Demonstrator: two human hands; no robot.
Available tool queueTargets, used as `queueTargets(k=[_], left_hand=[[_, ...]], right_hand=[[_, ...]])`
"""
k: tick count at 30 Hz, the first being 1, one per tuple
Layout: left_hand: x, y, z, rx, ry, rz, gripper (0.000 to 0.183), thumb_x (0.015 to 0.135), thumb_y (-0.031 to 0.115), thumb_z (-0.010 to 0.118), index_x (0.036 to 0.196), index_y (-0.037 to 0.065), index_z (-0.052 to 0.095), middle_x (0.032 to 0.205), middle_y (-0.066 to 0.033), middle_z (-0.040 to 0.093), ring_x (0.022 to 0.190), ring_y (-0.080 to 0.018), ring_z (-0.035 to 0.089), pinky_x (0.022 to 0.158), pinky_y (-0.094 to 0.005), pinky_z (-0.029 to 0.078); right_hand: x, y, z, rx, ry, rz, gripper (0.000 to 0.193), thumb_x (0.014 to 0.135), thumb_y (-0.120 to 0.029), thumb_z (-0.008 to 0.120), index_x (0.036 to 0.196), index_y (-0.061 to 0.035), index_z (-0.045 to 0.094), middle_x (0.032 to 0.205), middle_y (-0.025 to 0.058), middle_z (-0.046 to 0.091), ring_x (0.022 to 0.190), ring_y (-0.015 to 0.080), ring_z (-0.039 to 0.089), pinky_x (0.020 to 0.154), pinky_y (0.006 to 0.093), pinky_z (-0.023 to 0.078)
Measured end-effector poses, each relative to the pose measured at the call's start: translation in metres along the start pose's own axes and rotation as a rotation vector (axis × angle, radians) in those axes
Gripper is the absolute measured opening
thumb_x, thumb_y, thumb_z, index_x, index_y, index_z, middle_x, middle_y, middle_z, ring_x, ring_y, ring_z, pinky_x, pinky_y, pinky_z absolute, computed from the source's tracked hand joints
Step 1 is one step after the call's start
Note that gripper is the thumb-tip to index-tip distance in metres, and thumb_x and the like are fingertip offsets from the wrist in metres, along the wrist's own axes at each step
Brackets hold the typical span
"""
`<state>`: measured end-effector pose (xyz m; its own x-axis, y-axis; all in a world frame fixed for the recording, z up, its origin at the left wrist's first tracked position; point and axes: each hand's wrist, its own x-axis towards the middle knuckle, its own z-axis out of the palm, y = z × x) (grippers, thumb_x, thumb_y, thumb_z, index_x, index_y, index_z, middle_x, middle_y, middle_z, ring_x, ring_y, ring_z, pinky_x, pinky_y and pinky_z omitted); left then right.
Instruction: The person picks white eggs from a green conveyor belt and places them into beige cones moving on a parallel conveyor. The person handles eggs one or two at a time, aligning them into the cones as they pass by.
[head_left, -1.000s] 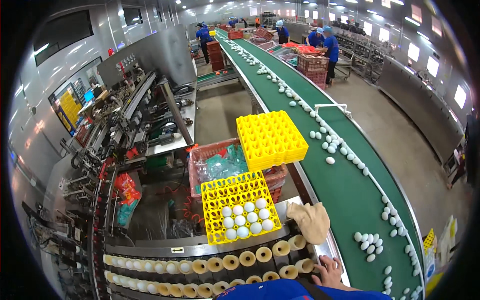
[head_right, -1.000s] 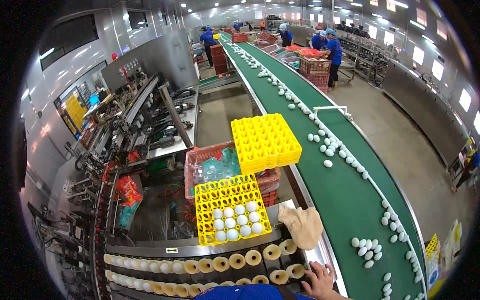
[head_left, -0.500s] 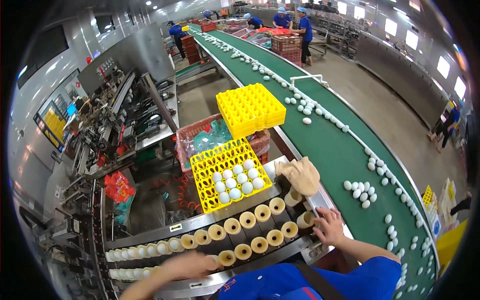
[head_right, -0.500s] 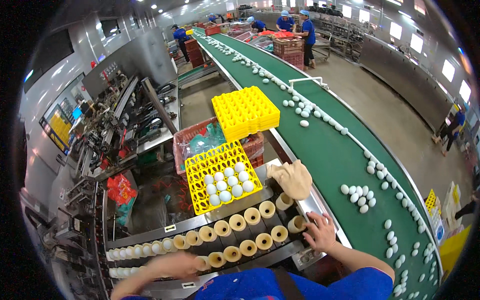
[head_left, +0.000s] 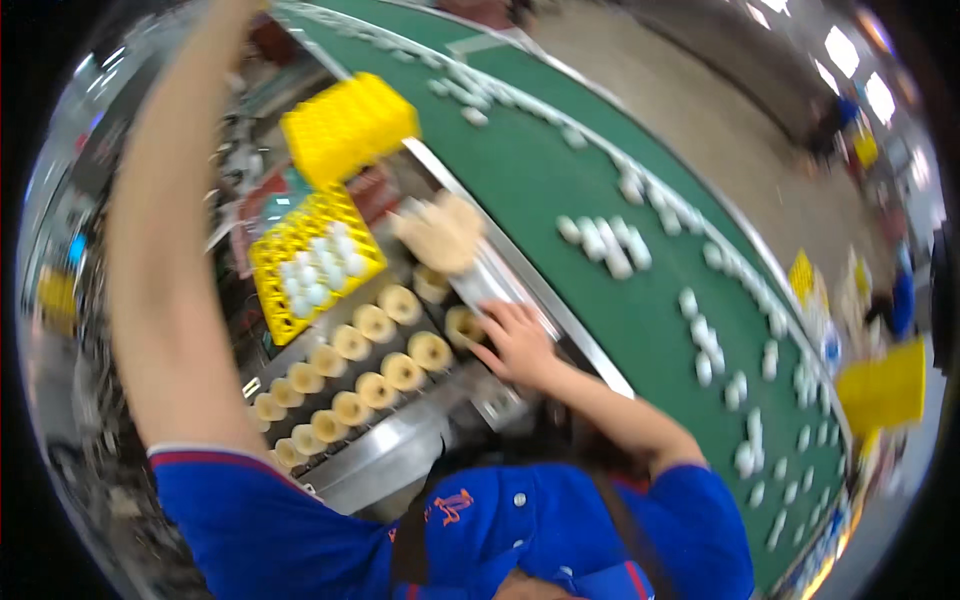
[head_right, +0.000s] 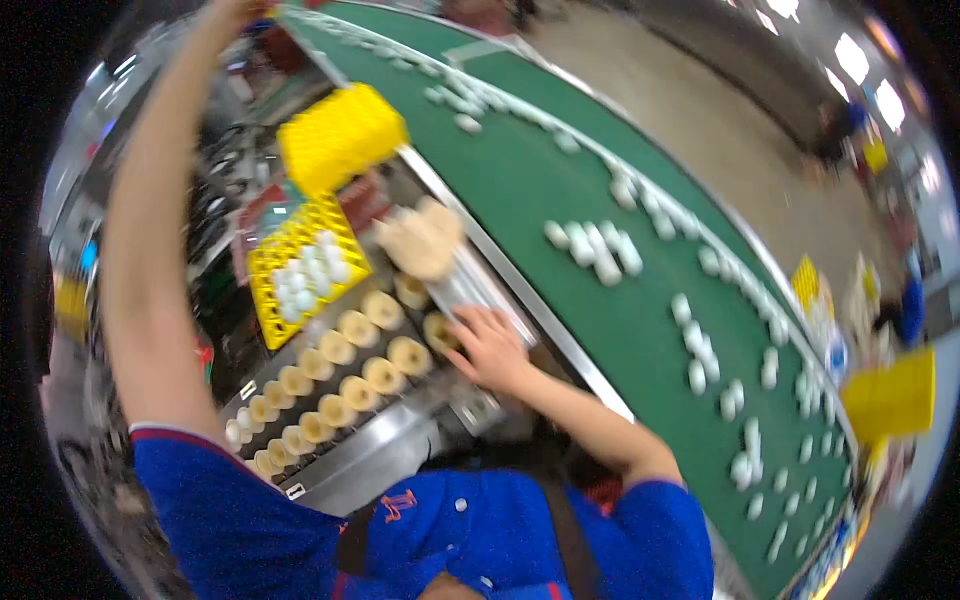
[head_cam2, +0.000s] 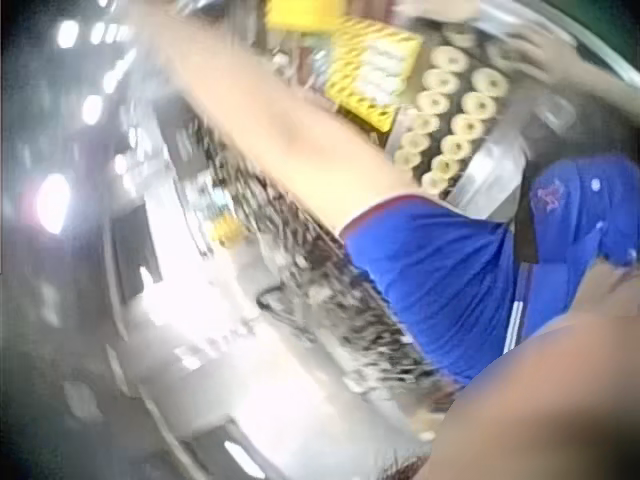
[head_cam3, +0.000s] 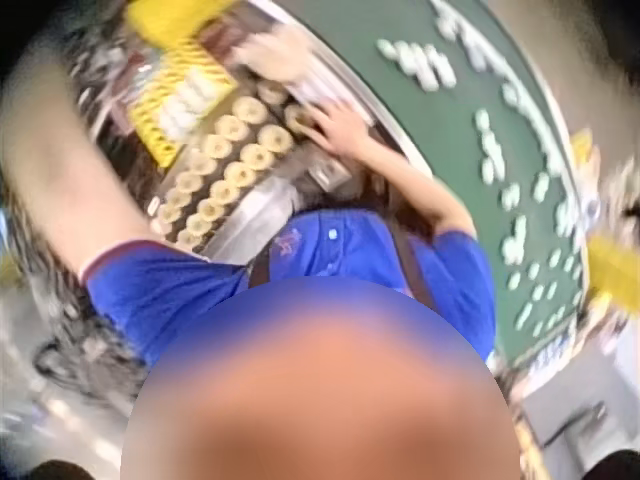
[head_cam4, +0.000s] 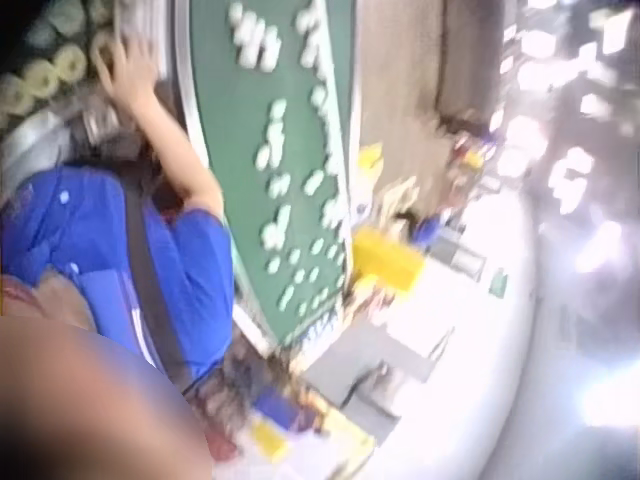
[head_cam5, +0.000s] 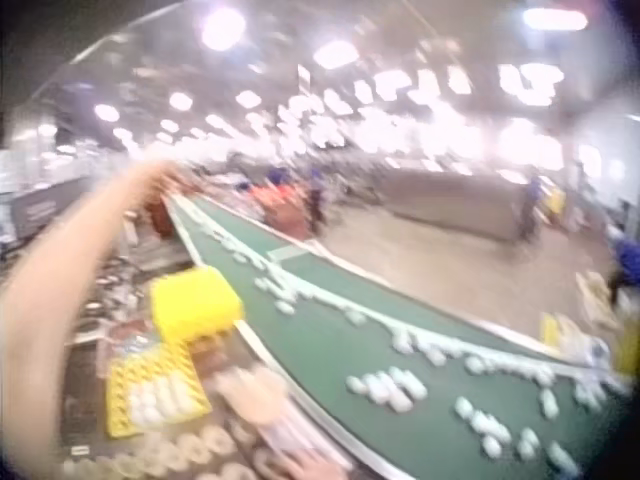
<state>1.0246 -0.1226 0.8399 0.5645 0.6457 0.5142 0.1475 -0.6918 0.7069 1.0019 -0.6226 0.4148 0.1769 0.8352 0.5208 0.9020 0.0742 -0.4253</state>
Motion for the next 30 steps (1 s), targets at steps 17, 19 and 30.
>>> queueTargets(k=[17, 19, 30], left_hand=[[-0.326, -0.076, 0.574, 0.324, -0.979, -0.857, 0.077, 0.081, 0.036, 0.081, 0.148, 0.020, 0.046, 0.138, -0.0192, 0.045, 0.087, -0.0271, 0.068, 0.063, -0.0395, 0.064], [-0.359, -0.092, 0.598, 0.282, -0.875, -0.845, 0.077, 0.072, 0.028, 0.082, 0.143, 0.024, 0.053, 0.149, -0.0201, 0.020, 0.097, -0.0295, 0.066, 0.062, -0.0384, 0.065], [-0.392, -0.131, 0.676, 0.582, -0.506, -0.362, 0.043, 0.088, 0.011, 0.060, 0.129, 0.020, 0.051, 0.135, -0.0208, 0.044, 0.097, -0.0503, 0.064, 0.081, -0.0575, 0.055]], right_hand=[[-0.051, 0.418, -0.133, -0.170, -0.328, 0.607, 0.052, 0.091, -0.040, 0.068, 0.136, -0.0182, 0.053, 0.128, 0.0147, 0.055, 0.111, 0.0356, 0.063, 0.090, 0.0533, 0.051], [-0.041, 0.447, -0.114, -0.097, -0.376, 0.918, 0.051, 0.095, -0.048, 0.062, 0.136, -0.0201, 0.053, 0.127, 0.0165, 0.055, 0.107, 0.0362, 0.065, 0.088, 0.0540, 0.053], [-0.034, 0.514, -0.068, 0.081, -0.209, 0.662, 0.046, 0.091, -0.039, 0.070, 0.127, -0.0152, 0.054, 0.125, 0.0193, 0.059, 0.113, 0.0395, 0.058, 0.093, 0.0529, 0.051]])
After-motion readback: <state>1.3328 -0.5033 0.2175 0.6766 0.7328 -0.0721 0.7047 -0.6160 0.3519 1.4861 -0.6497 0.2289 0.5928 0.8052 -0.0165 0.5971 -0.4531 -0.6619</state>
